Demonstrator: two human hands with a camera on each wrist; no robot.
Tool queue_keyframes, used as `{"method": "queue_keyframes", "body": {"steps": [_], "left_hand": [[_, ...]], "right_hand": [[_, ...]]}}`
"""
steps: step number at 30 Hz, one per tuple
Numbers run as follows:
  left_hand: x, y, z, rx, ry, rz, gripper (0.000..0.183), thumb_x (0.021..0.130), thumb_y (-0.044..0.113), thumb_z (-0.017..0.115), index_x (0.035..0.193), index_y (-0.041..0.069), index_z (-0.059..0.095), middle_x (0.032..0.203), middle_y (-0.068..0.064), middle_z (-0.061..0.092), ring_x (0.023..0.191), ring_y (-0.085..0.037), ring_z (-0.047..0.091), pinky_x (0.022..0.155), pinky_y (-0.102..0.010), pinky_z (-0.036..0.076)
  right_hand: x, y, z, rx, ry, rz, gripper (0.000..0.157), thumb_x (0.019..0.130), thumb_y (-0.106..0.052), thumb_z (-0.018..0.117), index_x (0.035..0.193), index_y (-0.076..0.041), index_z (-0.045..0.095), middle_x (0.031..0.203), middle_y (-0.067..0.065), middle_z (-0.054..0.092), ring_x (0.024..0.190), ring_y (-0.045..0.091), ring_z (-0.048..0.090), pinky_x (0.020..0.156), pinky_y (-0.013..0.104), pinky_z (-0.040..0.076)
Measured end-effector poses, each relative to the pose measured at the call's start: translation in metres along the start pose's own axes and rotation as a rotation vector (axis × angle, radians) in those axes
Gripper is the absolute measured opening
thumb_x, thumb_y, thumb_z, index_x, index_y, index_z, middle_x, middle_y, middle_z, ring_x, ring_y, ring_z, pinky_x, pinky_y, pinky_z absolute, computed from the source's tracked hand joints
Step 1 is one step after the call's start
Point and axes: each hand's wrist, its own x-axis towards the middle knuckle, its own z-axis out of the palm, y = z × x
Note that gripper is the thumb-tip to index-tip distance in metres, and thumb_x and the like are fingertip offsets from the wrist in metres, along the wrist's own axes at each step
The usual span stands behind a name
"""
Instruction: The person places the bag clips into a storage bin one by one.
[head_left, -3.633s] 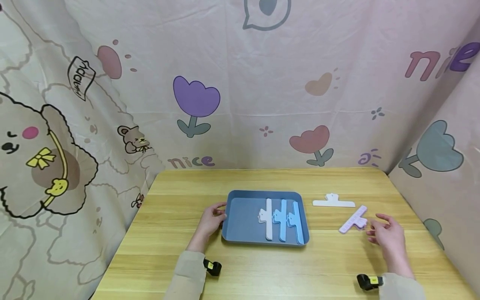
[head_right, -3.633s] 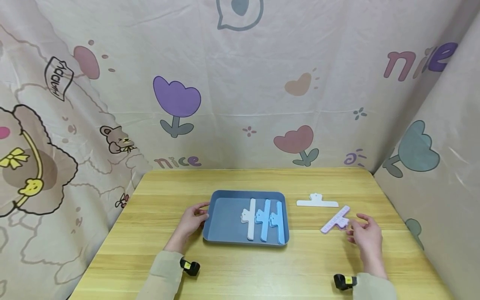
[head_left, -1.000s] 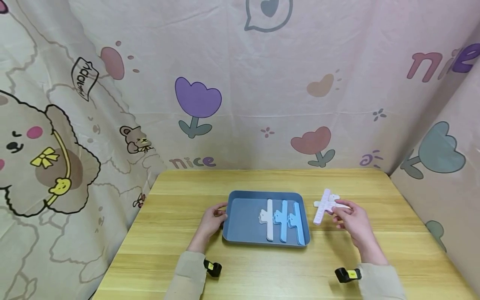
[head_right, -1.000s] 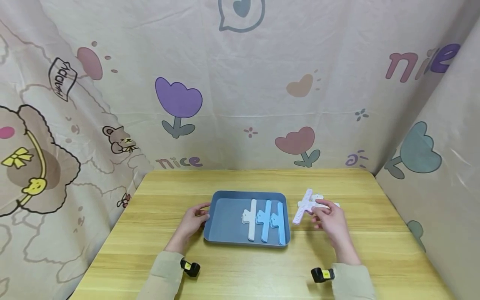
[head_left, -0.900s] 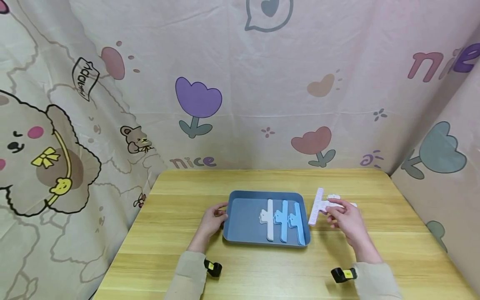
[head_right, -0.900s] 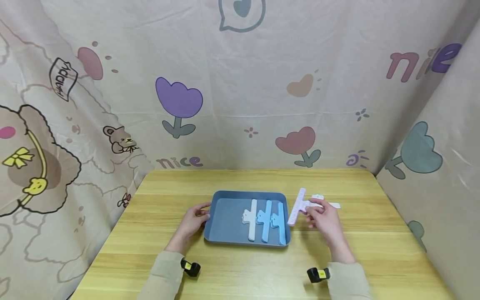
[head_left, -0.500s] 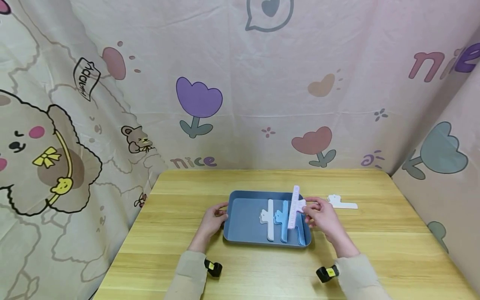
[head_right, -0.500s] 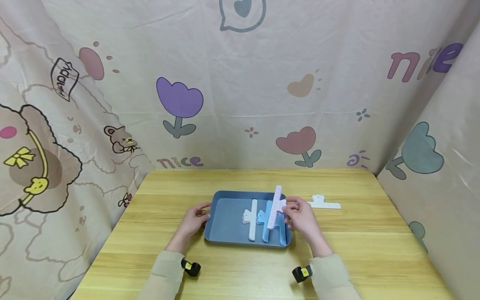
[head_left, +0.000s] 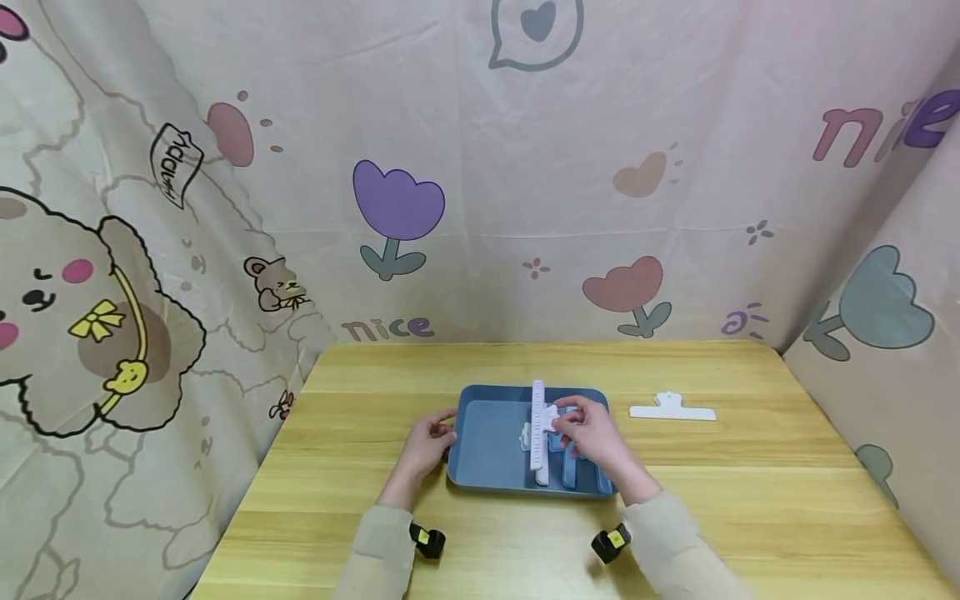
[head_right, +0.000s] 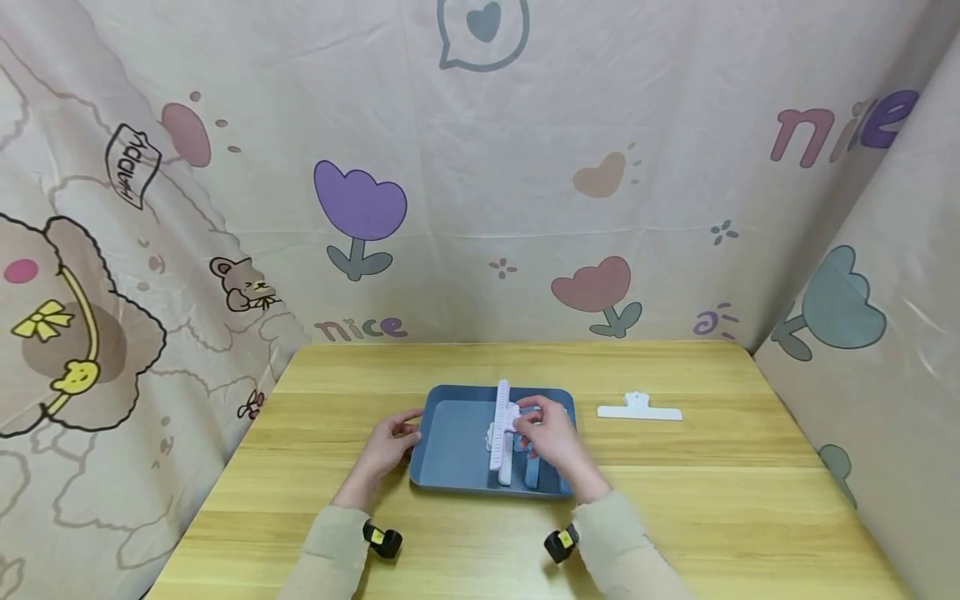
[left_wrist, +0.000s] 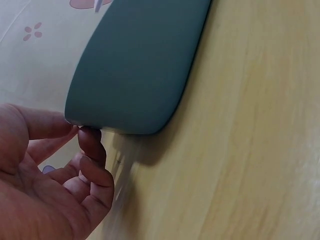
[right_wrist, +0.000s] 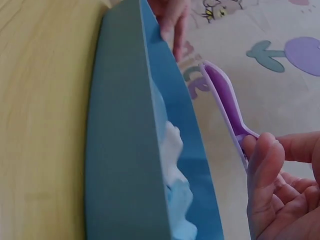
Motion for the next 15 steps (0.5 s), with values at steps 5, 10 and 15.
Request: {"method": "queue_keyframes", "body": {"steps": [5, 10, 15], "left_hand": [[0.0, 0.0, 0.0, 0.01, 0.0, 0.0, 0.042, 0.091, -0.008, 0.058, 0.133, -0.002, 0.057, 0.092, -0.012, 0.057, 0.079, -0.021, 0.054, 0.06, -0.029, 0.047], [-0.001, 0.001, 0.001, 0.009, 0.004, -0.002, 0.042, 0.092, -0.008, 0.058, 0.133, -0.002, 0.058, 0.093, -0.012, 0.057, 0.08, -0.021, 0.054, 0.062, -0.029, 0.047], [-0.002, 0.002, 0.001, 0.007, 0.013, -0.01, 0.042, 0.091, -0.008, 0.058, 0.133, -0.002, 0.058, 0.094, -0.013, 0.057, 0.083, -0.022, 0.054, 0.064, -0.03, 0.047]], "right_hand": [[0.005, -0.003, 0.02, 0.018, -0.022, 0.006, 0.034, 0.094, -0.002, 0.061, 0.127, 0.003, 0.056, 0.084, 0.014, 0.064, 0.061, 0.023, 0.06, 0.05, 0.034, 0.052], [0.01, -0.004, 0.041, -0.018, -0.048, 0.0, 0.033, 0.095, -0.005, 0.061, 0.127, 0.002, 0.056, 0.084, 0.012, 0.064, 0.062, 0.022, 0.062, 0.051, 0.031, 0.053], [0.014, -0.005, 0.061, -0.039, -0.095, -0.004, 0.032, 0.095, -0.006, 0.062, 0.125, 0.003, 0.056, 0.085, 0.015, 0.066, 0.059, 0.019, 0.062, 0.05, 0.031, 0.054]]}}
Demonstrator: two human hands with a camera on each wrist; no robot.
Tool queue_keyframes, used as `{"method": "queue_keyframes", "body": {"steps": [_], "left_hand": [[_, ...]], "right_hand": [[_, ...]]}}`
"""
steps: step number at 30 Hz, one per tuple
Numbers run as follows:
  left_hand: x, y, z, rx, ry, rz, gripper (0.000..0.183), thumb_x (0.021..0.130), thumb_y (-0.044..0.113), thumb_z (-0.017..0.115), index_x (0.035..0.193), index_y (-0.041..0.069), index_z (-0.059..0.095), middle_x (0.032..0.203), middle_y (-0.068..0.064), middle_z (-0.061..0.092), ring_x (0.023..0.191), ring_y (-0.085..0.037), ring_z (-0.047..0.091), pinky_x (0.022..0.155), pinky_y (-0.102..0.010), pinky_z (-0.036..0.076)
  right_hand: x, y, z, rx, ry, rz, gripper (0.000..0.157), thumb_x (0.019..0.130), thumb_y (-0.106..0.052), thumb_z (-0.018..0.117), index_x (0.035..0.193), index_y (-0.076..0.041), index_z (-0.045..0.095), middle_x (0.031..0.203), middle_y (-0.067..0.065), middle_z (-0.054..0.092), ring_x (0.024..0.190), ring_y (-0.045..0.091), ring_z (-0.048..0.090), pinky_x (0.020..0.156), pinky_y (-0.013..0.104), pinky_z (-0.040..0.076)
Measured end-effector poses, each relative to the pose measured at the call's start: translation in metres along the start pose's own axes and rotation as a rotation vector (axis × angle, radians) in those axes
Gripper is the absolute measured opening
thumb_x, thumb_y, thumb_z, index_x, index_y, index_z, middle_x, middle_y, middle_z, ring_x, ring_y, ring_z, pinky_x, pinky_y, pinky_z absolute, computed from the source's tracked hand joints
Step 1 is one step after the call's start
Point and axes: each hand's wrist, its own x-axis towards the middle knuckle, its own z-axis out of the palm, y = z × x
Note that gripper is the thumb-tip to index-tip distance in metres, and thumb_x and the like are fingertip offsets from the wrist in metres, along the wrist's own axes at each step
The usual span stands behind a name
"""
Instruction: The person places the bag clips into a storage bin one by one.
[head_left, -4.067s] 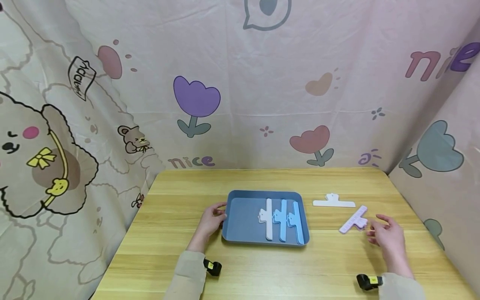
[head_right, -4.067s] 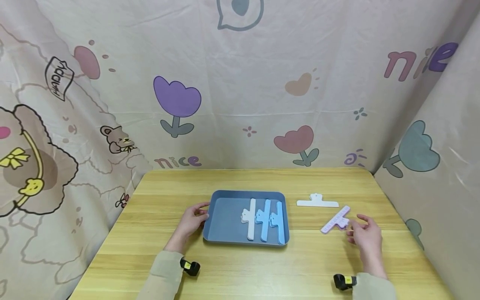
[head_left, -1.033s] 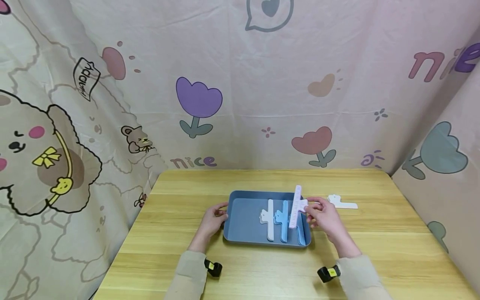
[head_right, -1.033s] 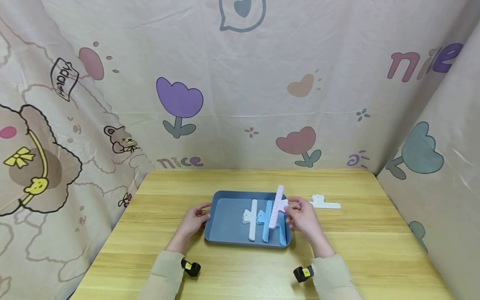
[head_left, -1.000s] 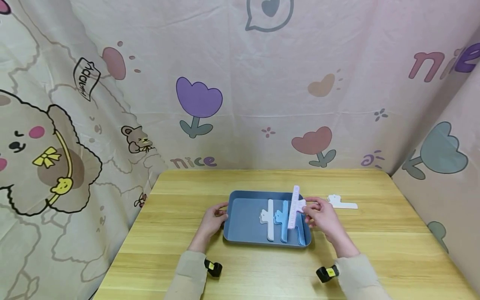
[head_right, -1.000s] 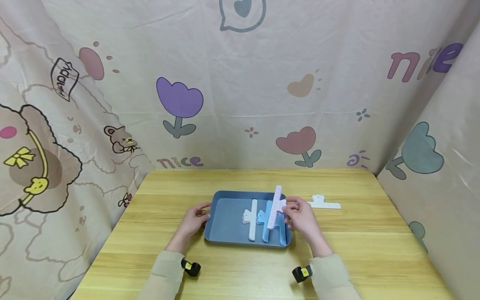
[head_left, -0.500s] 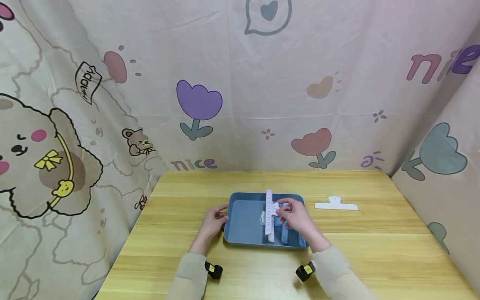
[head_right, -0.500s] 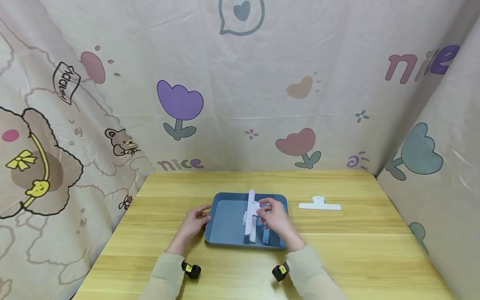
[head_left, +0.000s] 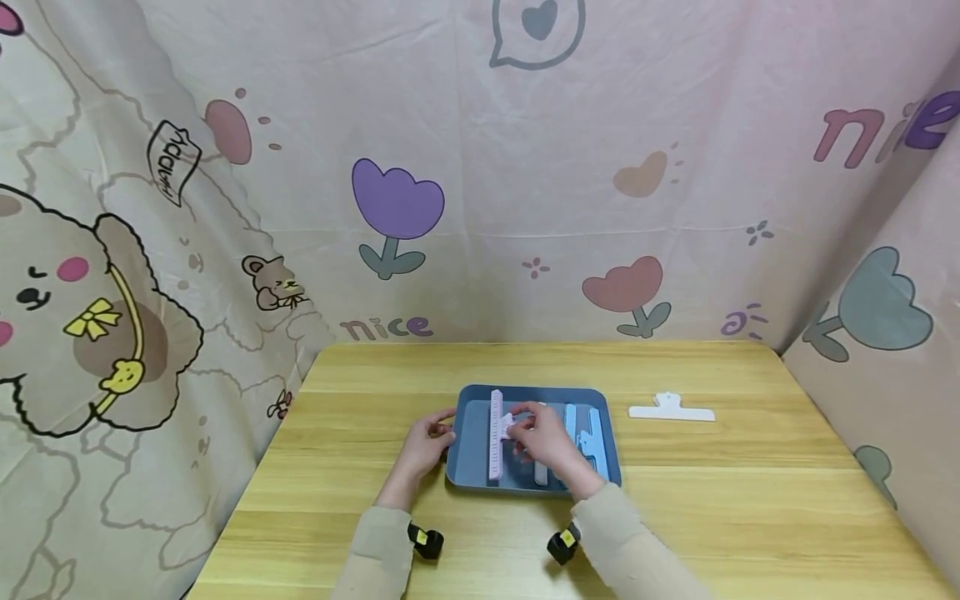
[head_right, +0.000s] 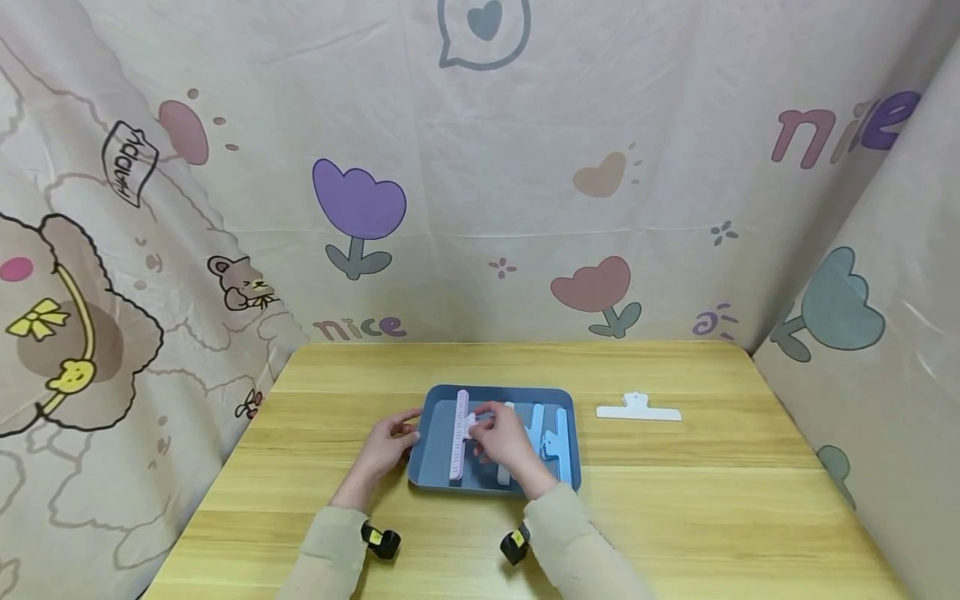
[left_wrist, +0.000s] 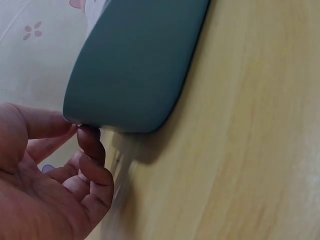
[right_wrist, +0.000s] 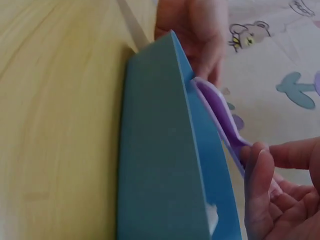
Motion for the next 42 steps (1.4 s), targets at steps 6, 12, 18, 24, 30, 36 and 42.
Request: {"method": "queue_keyframes", "body": {"steps": [6, 12, 18, 24, 30, 36, 42], "left_hand": [[0.0, 0.001, 0.0, 0.011, 0.021, -0.019, 0.043, 0.09, -0.007, 0.059, 0.132, 0.0, 0.06, 0.095, -0.012, 0.057, 0.087, -0.023, 0.053, 0.066, -0.03, 0.047], [0.0, 0.001, 0.0, 0.01, 0.014, -0.013, 0.042, 0.09, -0.007, 0.059, 0.132, 0.0, 0.06, 0.095, -0.012, 0.058, 0.087, -0.023, 0.054, 0.067, -0.03, 0.047], [0.0, 0.0, 0.0, 0.001, 0.012, -0.013, 0.041, 0.091, -0.007, 0.059, 0.131, 0.0, 0.06, 0.096, -0.013, 0.058, 0.085, -0.022, 0.055, 0.064, -0.029, 0.048], [0.0, 0.0, 0.0, -0.002, 0.014, -0.013, 0.041, 0.091, -0.008, 0.059, 0.131, -0.001, 0.06, 0.096, -0.014, 0.058, 0.083, -0.021, 0.055, 0.063, -0.03, 0.048], [0.001, -0.001, 0.001, -0.011, 0.011, 0.016, 0.042, 0.089, -0.01, 0.059, 0.13, -0.005, 0.059, 0.095, -0.015, 0.058, 0.08, -0.019, 0.054, 0.058, -0.027, 0.047], [0.001, -0.001, 0.0, -0.019, 0.006, 0.024, 0.042, 0.089, -0.01, 0.059, 0.131, -0.006, 0.058, 0.095, -0.016, 0.058, 0.079, -0.019, 0.055, 0.058, -0.028, 0.047], [0.001, -0.002, 0.0, -0.019, 0.004, 0.023, 0.042, 0.089, -0.009, 0.059, 0.131, -0.006, 0.057, 0.095, -0.016, 0.058, 0.079, -0.02, 0.056, 0.06, -0.03, 0.048]], "right_hand": [[0.007, -0.001, 0.022, -0.014, -0.008, 0.028, 0.031, 0.093, -0.004, 0.062, 0.123, 0.004, 0.056, 0.081, 0.013, 0.067, 0.058, 0.018, 0.062, 0.051, 0.033, 0.055], [0.014, 0.001, 0.037, -0.006, -0.015, 0.041, 0.029, 0.093, -0.005, 0.063, 0.12, 0.003, 0.056, 0.079, 0.01, 0.066, 0.056, 0.018, 0.06, 0.05, 0.033, 0.054], [0.018, 0.001, 0.046, -0.012, -0.015, 0.029, 0.028, 0.093, -0.004, 0.063, 0.118, 0.004, 0.056, 0.08, 0.012, 0.066, 0.055, 0.018, 0.06, 0.048, 0.032, 0.053], [0.02, 0.005, 0.052, -0.001, -0.026, 0.029, 0.03, 0.093, -0.002, 0.062, 0.122, 0.005, 0.055, 0.079, 0.011, 0.065, 0.054, 0.016, 0.059, 0.046, 0.032, 0.052], [0.021, 0.008, 0.053, 0.063, -0.051, 0.055, 0.037, 0.095, 0.0, 0.058, 0.132, 0.006, 0.054, 0.083, 0.014, 0.065, 0.054, 0.017, 0.06, 0.046, 0.032, 0.052], [0.021, 0.008, 0.052, 0.103, -0.087, 0.07, 0.04, 0.096, -0.004, 0.059, 0.134, 0.006, 0.052, 0.089, 0.015, 0.067, 0.055, 0.016, 0.06, 0.045, 0.029, 0.051], [0.02, 0.006, 0.051, 0.079, -0.116, 0.081, 0.044, 0.096, -0.008, 0.061, 0.136, 0.005, 0.049, 0.094, 0.014, 0.064, 0.057, 0.018, 0.061, 0.043, 0.029, 0.049]]}}
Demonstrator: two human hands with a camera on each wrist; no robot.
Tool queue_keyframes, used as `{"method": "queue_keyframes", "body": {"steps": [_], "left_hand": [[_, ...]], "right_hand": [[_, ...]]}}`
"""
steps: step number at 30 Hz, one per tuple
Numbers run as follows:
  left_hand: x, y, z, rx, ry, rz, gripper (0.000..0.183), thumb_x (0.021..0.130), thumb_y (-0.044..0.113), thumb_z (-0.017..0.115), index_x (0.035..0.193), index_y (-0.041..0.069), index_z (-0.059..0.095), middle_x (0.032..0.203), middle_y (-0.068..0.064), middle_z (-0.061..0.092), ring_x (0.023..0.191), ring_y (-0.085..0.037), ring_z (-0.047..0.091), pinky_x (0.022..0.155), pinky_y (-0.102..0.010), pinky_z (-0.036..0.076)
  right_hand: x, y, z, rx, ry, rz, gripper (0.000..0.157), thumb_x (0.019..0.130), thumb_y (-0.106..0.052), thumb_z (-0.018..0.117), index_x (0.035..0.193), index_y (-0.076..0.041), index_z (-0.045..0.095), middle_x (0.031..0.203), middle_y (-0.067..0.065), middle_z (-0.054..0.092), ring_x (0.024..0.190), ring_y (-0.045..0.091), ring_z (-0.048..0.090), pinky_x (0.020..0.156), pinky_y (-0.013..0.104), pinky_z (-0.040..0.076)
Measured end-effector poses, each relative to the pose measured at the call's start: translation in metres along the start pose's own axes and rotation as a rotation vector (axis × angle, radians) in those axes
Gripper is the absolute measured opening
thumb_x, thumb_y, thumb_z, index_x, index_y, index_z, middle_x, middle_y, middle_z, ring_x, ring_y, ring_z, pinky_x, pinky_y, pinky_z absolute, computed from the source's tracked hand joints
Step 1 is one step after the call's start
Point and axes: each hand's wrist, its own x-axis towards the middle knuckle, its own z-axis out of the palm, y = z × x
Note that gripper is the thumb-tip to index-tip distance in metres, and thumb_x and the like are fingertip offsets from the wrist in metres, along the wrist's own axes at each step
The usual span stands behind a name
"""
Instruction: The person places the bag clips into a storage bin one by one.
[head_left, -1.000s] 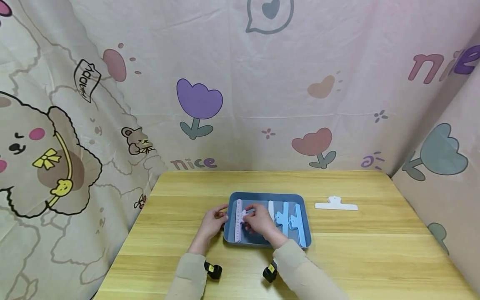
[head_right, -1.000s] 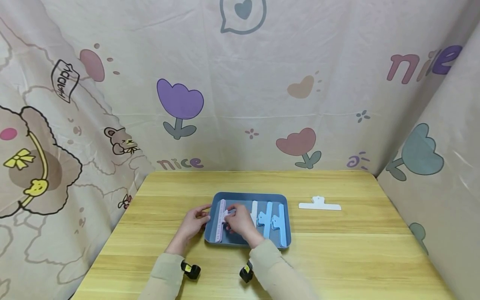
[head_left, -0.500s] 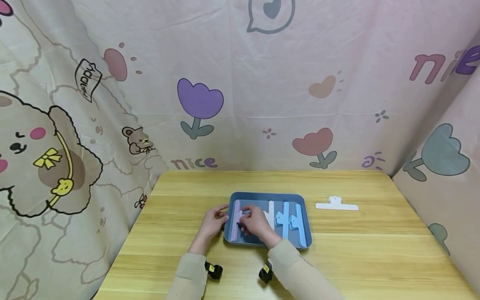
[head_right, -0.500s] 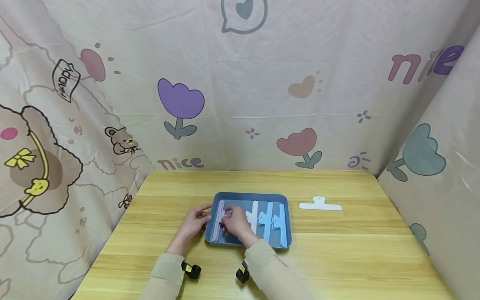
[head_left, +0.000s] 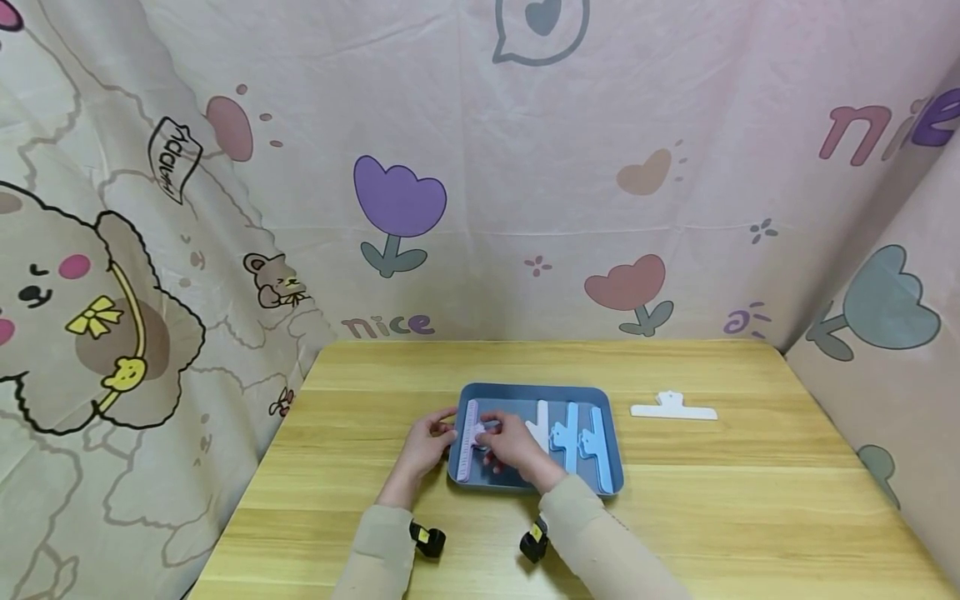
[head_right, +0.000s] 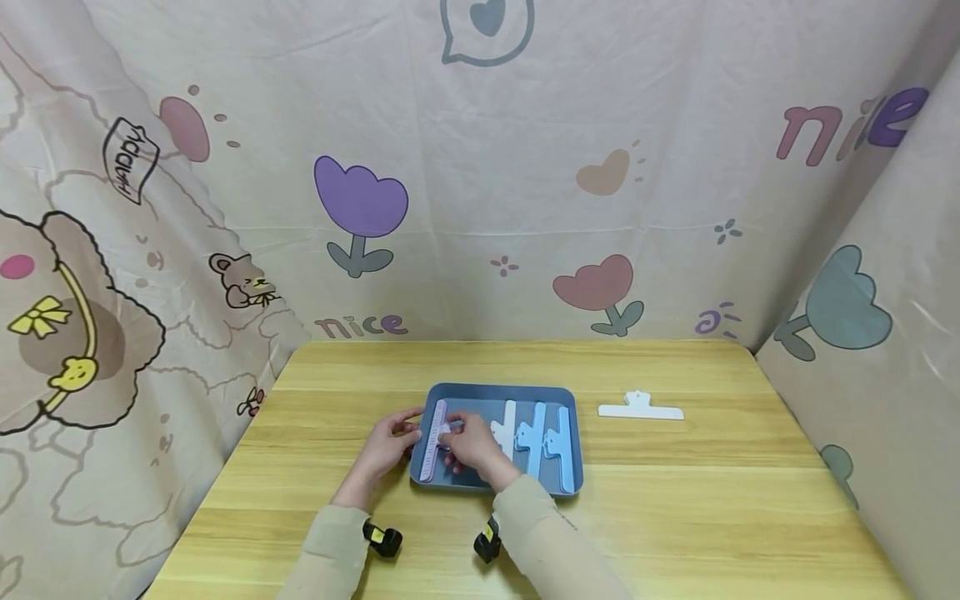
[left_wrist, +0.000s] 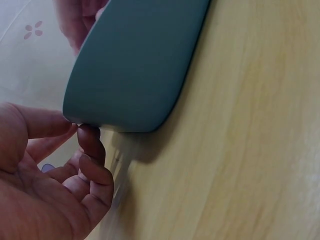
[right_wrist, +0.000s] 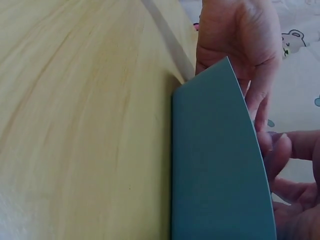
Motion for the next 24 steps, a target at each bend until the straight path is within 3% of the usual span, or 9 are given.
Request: {"method": "queue_keyframes", "body": {"steps": [11, 17, 24], "left_hand": [[0.001, 0.0, 0.0, -0.011, 0.004, -0.031, 0.042, 0.089, -0.009, 0.059, 0.132, -0.004, 0.058, 0.093, -0.013, 0.056, 0.079, -0.019, 0.054, 0.06, -0.029, 0.048], [0.0, 0.001, 0.001, 0.0, 0.012, -0.028, 0.043, 0.089, -0.009, 0.059, 0.132, -0.003, 0.059, 0.094, -0.013, 0.056, 0.08, -0.02, 0.054, 0.062, -0.03, 0.048], [0.0, 0.0, 0.0, 0.023, 0.026, -0.025, 0.043, 0.088, -0.008, 0.06, 0.131, -0.002, 0.06, 0.093, -0.012, 0.058, 0.084, -0.021, 0.054, 0.064, -0.028, 0.047]], "right_hand": [[-0.012, -0.004, -0.018, 0.006, -0.043, -0.029, 0.053, 0.095, -0.015, 0.064, 0.143, 0.0, 0.045, 0.111, 0.015, 0.058, 0.071, 0.027, 0.066, 0.051, 0.036, 0.055], [-0.025, -0.01, -0.041, -0.048, -0.068, -0.082, 0.05, 0.096, -0.023, 0.065, 0.14, -0.005, 0.05, 0.111, 0.013, 0.058, 0.073, 0.029, 0.065, 0.05, 0.038, 0.053], [-0.042, -0.013, -0.075, -0.044, -0.066, -0.125, 0.042, 0.096, -0.02, 0.064, 0.135, -0.006, 0.053, 0.105, 0.016, 0.058, 0.077, 0.039, 0.063, 0.05, 0.037, 0.051]]}}
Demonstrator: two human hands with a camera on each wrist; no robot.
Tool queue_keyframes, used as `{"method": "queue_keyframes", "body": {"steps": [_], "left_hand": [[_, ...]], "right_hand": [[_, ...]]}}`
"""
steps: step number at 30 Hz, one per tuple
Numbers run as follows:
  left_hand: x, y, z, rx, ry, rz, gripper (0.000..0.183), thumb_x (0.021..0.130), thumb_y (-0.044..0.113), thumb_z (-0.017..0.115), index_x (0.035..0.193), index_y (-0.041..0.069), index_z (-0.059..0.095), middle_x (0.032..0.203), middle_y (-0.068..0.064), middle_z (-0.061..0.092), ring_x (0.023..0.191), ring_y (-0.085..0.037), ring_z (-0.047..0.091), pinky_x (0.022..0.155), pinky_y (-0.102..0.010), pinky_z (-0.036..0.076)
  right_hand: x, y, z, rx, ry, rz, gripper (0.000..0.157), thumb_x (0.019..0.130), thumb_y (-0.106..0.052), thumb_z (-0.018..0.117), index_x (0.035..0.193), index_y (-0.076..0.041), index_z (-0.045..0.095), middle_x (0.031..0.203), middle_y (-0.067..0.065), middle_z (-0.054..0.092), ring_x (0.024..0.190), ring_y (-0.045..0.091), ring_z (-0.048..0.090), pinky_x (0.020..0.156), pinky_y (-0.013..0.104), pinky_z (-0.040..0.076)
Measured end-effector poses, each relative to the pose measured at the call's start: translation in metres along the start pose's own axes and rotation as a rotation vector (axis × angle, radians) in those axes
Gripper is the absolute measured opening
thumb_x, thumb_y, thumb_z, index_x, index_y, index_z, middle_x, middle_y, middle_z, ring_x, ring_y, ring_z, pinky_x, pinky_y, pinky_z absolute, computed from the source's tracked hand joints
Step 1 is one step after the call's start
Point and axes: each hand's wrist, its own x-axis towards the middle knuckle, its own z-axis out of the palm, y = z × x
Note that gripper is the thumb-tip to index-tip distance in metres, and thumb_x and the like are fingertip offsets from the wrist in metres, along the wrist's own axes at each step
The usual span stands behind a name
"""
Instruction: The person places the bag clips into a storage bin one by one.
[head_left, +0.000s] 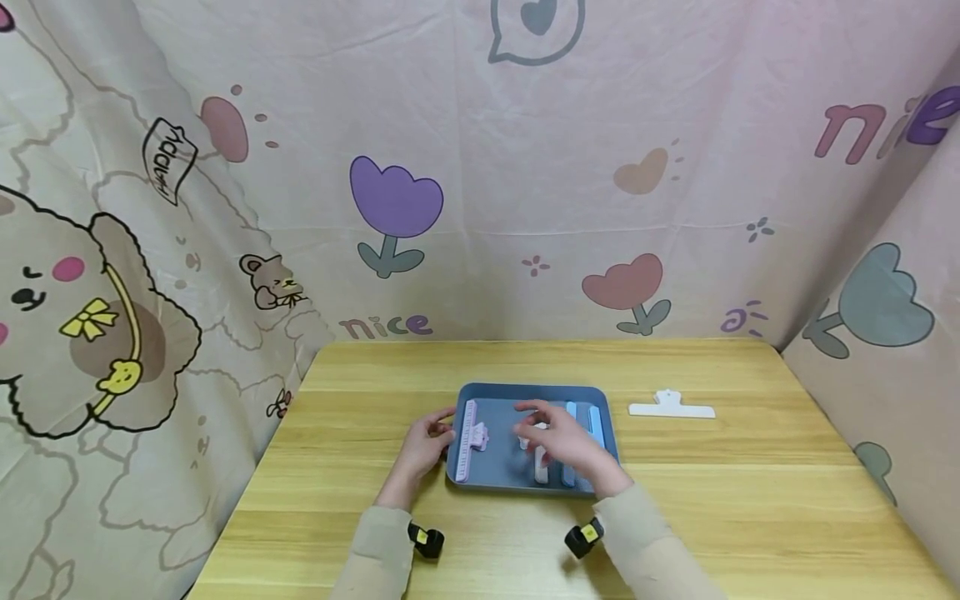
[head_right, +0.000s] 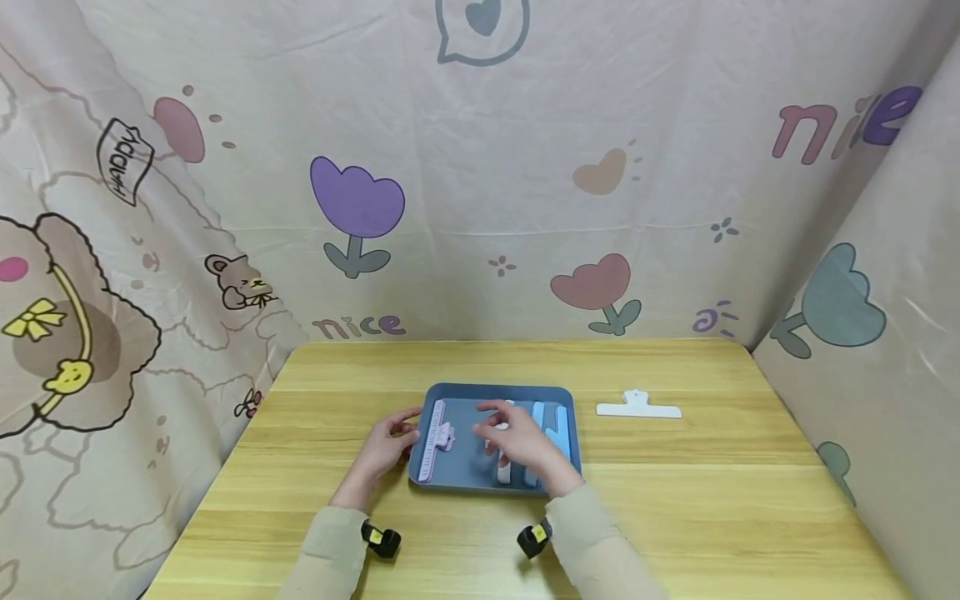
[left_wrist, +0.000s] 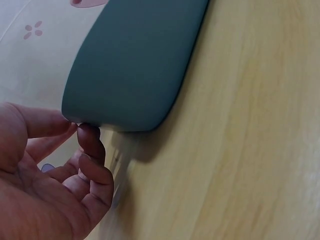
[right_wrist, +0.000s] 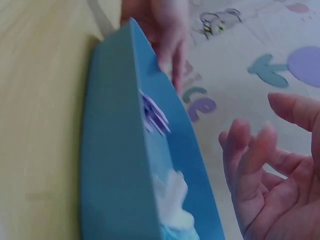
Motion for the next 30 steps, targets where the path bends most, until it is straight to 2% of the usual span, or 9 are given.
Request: {"method": "queue_keyframes", "body": {"steps": [4, 7, 14, 19, 23, 30], "left_hand": [[0.0, -0.001, 0.0, 0.013, 0.0, 0.006, 0.044, 0.088, -0.008, 0.06, 0.131, -0.002, 0.06, 0.094, -0.012, 0.058, 0.085, -0.021, 0.054, 0.065, -0.028, 0.047], [0.0, 0.0, 0.0, 0.015, -0.003, 0.003, 0.044, 0.088, -0.007, 0.06, 0.131, -0.002, 0.059, 0.095, -0.013, 0.058, 0.086, -0.022, 0.054, 0.066, -0.029, 0.047], [0.0, 0.0, 0.002, 0.006, -0.006, 0.0, 0.044, 0.088, -0.008, 0.06, 0.131, -0.002, 0.059, 0.094, -0.013, 0.058, 0.085, -0.021, 0.054, 0.065, -0.029, 0.047], [-0.001, 0.0, 0.001, 0.003, -0.001, -0.017, 0.043, 0.089, -0.007, 0.06, 0.132, 0.0, 0.06, 0.096, -0.012, 0.058, 0.087, -0.022, 0.053, 0.066, -0.029, 0.047], [-0.002, 0.001, 0.0, 0.006, -0.001, -0.031, 0.043, 0.09, -0.006, 0.059, 0.132, 0.001, 0.06, 0.097, -0.013, 0.058, 0.088, -0.023, 0.054, 0.067, -0.03, 0.048], [-0.001, 0.002, 0.001, 0.018, -0.004, -0.024, 0.043, 0.09, -0.006, 0.059, 0.132, 0.001, 0.06, 0.098, -0.013, 0.058, 0.088, -0.023, 0.054, 0.068, -0.03, 0.048]], "right_hand": [[-0.006, 0.002, -0.02, 0.005, 0.025, -0.004, 0.042, 0.097, -0.022, 0.063, 0.134, -0.004, 0.053, 0.104, 0.02, 0.058, 0.075, 0.042, 0.06, 0.048, 0.034, 0.047], [-0.01, 0.005, -0.035, -0.006, 0.054, -0.01, 0.042, 0.099, -0.019, 0.06, 0.136, -0.001, 0.051, 0.101, 0.018, 0.059, 0.073, 0.039, 0.059, 0.047, 0.035, 0.046], [-0.024, 0.01, -0.07, 0.009, 0.137, 0.049, 0.046, 0.097, -0.021, 0.062, 0.137, 0.0, 0.049, 0.102, 0.019, 0.061, 0.075, 0.03, 0.059, 0.05, 0.03, 0.046], [-0.032, 0.012, -0.095, 0.01, 0.203, 0.089, 0.049, 0.098, -0.021, 0.061, 0.139, 0.0, 0.047, 0.099, 0.011, 0.063, 0.076, 0.028, 0.059, 0.052, 0.031, 0.046], [-0.037, 0.016, -0.112, 0.024, 0.243, 0.1, 0.051, 0.099, -0.022, 0.059, 0.141, 0.001, 0.044, 0.103, 0.01, 0.064, 0.076, 0.026, 0.06, 0.053, 0.03, 0.047], [-0.046, 0.029, -0.143, 0.039, 0.296, 0.125, 0.056, 0.099, -0.023, 0.059, 0.145, 0.003, 0.038, 0.106, 0.007, 0.064, 0.074, 0.015, 0.06, 0.052, 0.024, 0.046]]}}
